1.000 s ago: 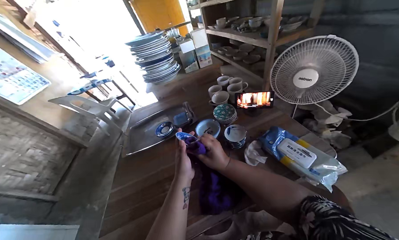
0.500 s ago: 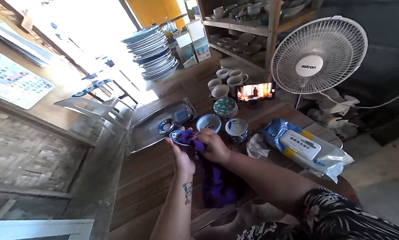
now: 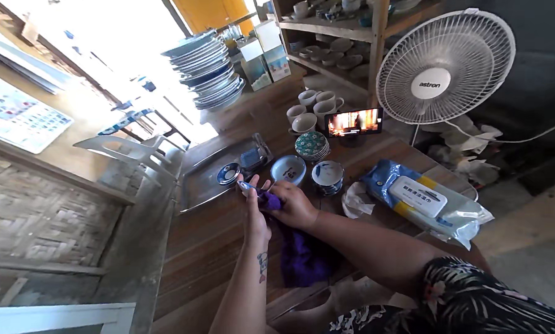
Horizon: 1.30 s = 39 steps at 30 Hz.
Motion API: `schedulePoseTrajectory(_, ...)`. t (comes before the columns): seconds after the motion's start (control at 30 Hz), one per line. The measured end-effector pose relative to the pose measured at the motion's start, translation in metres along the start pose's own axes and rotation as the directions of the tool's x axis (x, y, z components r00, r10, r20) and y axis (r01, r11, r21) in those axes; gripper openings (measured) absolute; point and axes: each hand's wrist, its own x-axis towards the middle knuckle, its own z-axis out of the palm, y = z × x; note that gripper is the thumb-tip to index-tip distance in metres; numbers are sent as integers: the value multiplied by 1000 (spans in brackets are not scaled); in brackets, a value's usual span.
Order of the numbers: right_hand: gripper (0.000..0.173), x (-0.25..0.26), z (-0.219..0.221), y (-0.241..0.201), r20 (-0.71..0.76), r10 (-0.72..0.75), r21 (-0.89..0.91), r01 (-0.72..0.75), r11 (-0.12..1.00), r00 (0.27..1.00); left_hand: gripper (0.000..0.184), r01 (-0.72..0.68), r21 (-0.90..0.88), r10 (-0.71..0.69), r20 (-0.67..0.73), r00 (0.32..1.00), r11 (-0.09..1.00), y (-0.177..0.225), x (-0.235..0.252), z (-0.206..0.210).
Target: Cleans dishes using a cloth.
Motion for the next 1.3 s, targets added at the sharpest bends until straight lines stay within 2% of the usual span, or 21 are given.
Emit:
schedulePoseTrajectory(0.1, 33, -1, 1, -1, 64, 1, 55, -4, 998, 998, 57, 80, -59, -77, 36, 996, 995, -1, -2, 3)
schedulePoseTrajectory(0.2, 41, -1, 2, 2, 148, -16, 123, -2, 992, 989, 57, 94, -148, -82, 80, 993, 985, -2, -2, 4)
schedulePoseTrajectory(0.27, 40, 0, 2, 2, 158, -42, 160, 17, 987, 987, 61, 59, -178, -48, 66, 997, 982, -3, -1, 3)
schedulePoseTrajectory(0.4, 19, 2, 0, 2, 99, -30, 128, 17, 992, 995, 76, -7, -129, 9, 9, 1000, 992, -1, 0, 0)
schedulePoseTrajectory(0.5, 20, 2, 0, 1, 54, -27, 57, 24, 998, 998, 80, -20, -96, 20, 1, 1000, 995, -1, 1, -1)
schedulePoseTrajectory(0.6, 19, 1, 0, 3, 96, -45, 37, 41, 998, 994, 79, -4, -138, 1, -19, 1000, 990, 1, 2, -2)
schedulePoseTrajectory(0.63, 22, 0, 0, 3, 142, -52, 38, 47, 998, 988, 81, 4, -164, -9, -30, 1000, 986, 2, 4, -3)
schedulePoseTrajectory(0.7, 39, 1, 1, 3, 248, -60, 32, 53, 998, 967, 84, 33, -204, -39, -25, 999, 979, 5, 8, -6)
schedulePoseTrajectory(0.77, 56, 1, 2, 4, 320, -40, 0, 42, 999, 947, 86, 66, -185, -65, 12, 998, 981, 6, 9, -7)
schedulePoseTrajectory(0.8, 58, 1, 2, 3, 319, -28, -18, 36, 999, 947, 86, 78, -153, -77, 13, 997, 985, 7, 8, -5)
schedulePoseTrajectory(0.9, 44, 2, -3, -1, 201, -1, -36, 9, 999, 979, 88, 98, -63, -99, -13, 995, 993, 7, 6, -3)
schedulePoseTrajectory(1.0, 27, 5, -7, -4, 73, 40, -25, -38, 999, 996, 82, 62, 75, -62, 3, 998, 995, 2, 0, 0)
schedulePoseTrajectory(1.07, 19, 6, -7, -4, 27, 45, 9, -45, 999, 999, 77, 35, 105, -34, -10, 999, 994, -1, -1, 1)
schedulePoseTrajectory(1.13, 17, 5, -5, -4, 7, 62, 36, -62, 997, 998, 72, -15, 113, 20, -45, 999, 993, -2, -2, 3)
schedulePoseTrajectory(1.3, 19, 3, -3, -5, -9, 84, 46, -84, 995, 996, 84, -141, 168, 158, -92, 983, 976, -4, -1, 2)
